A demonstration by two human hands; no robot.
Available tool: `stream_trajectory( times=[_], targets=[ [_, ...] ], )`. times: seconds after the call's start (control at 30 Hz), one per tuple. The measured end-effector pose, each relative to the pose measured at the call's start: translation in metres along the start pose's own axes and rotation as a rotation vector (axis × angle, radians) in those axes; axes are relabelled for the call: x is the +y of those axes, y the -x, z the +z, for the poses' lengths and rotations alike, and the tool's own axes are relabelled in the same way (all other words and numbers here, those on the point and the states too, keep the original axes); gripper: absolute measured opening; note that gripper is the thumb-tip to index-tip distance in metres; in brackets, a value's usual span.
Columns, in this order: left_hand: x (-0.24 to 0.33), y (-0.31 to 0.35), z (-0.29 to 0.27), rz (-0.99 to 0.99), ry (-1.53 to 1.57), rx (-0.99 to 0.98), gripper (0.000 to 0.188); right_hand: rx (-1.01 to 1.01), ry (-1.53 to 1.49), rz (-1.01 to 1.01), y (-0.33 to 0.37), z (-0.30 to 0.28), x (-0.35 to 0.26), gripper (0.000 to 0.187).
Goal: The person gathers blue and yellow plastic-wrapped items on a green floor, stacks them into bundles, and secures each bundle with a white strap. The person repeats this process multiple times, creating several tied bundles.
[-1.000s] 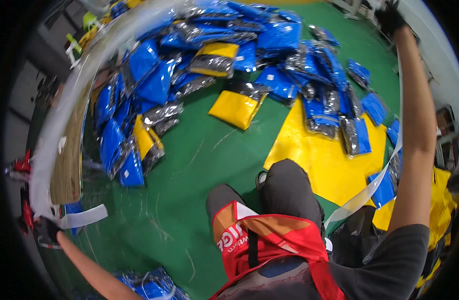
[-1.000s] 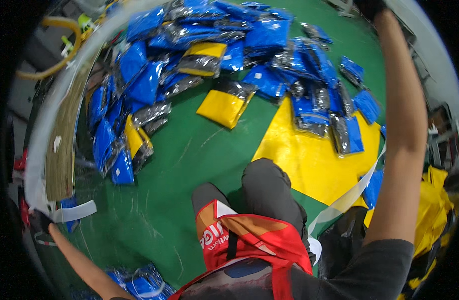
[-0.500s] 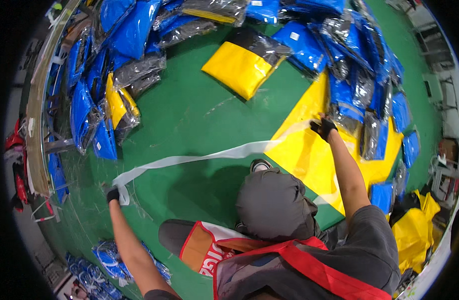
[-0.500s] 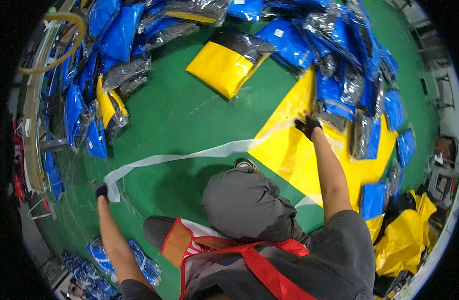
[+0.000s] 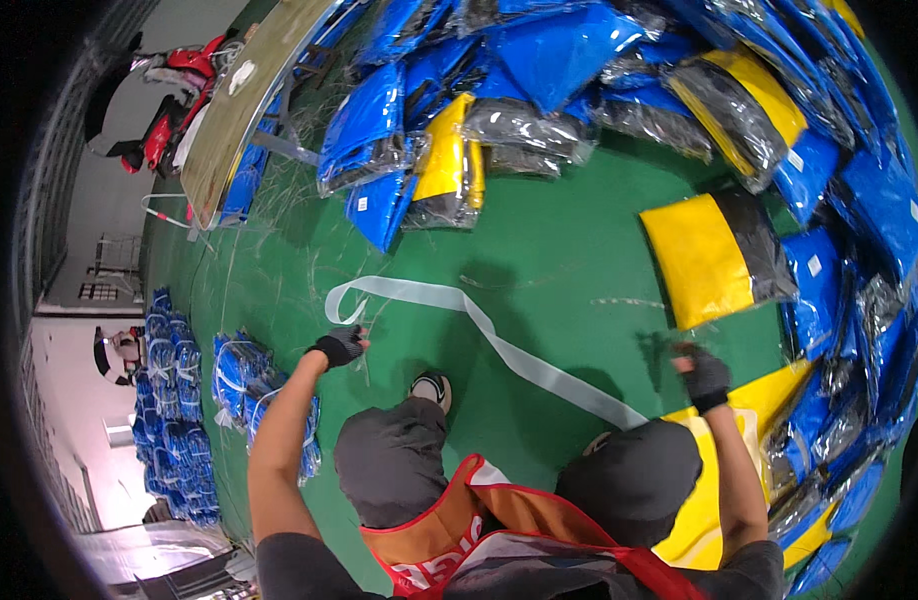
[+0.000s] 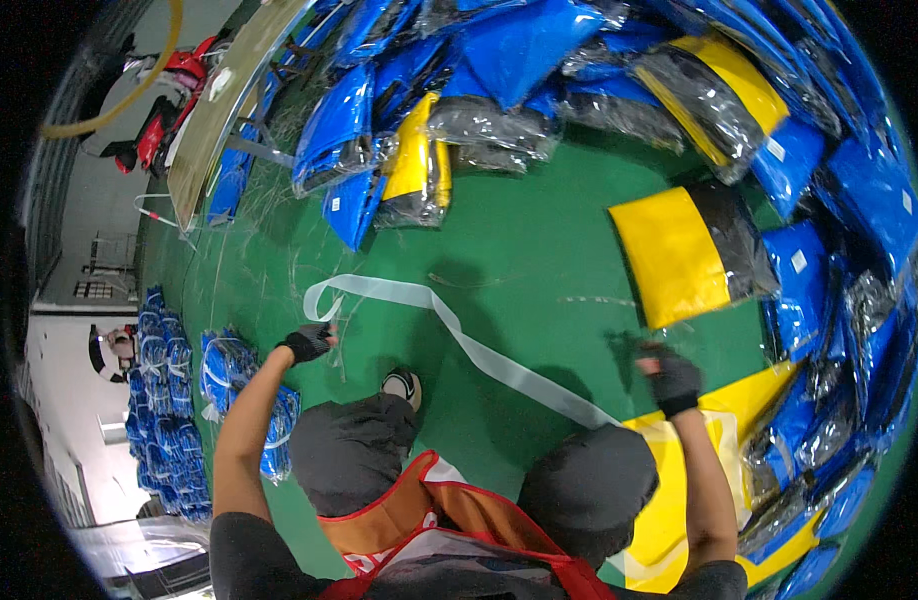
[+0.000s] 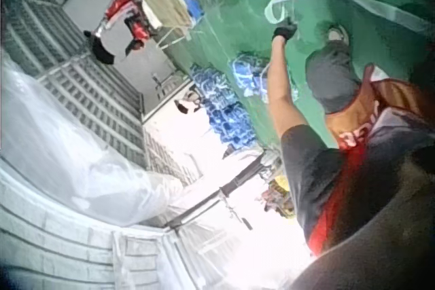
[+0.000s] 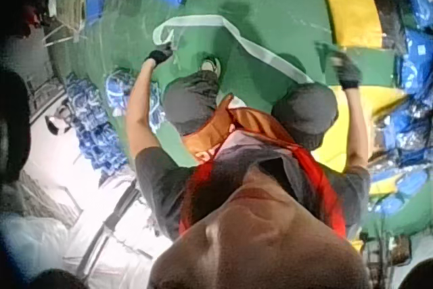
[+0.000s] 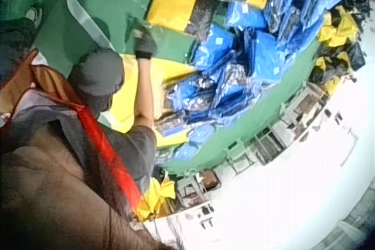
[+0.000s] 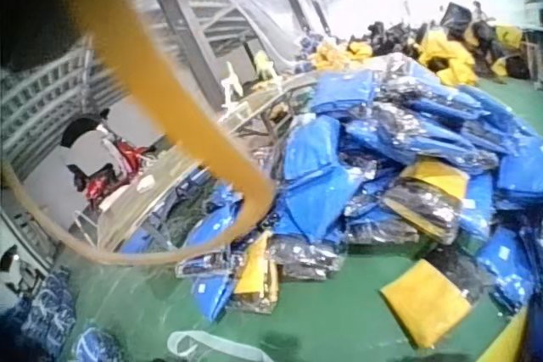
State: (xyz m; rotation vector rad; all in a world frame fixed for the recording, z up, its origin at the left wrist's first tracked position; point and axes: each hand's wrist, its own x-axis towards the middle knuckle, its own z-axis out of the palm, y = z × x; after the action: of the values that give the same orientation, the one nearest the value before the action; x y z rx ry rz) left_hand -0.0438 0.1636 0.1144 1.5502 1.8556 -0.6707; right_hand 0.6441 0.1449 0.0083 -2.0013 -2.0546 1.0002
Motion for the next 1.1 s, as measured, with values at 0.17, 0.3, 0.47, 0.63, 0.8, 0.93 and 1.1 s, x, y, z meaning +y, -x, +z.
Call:
stream_trajectory(
  times=[0.17, 0.3, 0.47, 0.63, 0.8, 0.93, 1.1],
  targets=[
    [-0.004, -0.094, -0.019, 0.116, 0.193, 0.414, 0.063, 0.024, 0.312, -0.244, -0.091, 0.047, -0.042, 0.042],
    [-0.025, -0.195, -0.110, 0.010, 1.474, 0.447, 0.069, -0.049, 0.401, -0.076, -0.099, 0.053, -0.056, 0.071],
    [-0.064, -0.274, -0.187, 0.356, 2.293, 0.178, 0.069, -0.121, 0.290, 0.041, -0.108, 0.011, -0.147, 0.075],
    [0.015, -0.250, -0.185, 0.669, 2.005, 0.530, 0.041, -0.067, -0.107, -0.013, -0.182, 0.000, -0.252, 0.074],
    [0.126, -0.079, -0.125, 1.142, 0.365, 0.966, 0.028, 0.153, -1.224, -0.113, -0.157, -0.015, -0.405, 0.089],
    [0.154, -0.052, -0.030, 1.829, 0.143, 0.518, 0.017, 0.260, -1.505, 0.272, -0.129, 0.031, -0.400, 0.067],
    [0.095, -0.073, -0.008, 1.379, 0.309, -0.141, 0.024, 0.076, -1.613, 0.352, -0.052, 0.110, -0.273, 0.073]
  ],
)
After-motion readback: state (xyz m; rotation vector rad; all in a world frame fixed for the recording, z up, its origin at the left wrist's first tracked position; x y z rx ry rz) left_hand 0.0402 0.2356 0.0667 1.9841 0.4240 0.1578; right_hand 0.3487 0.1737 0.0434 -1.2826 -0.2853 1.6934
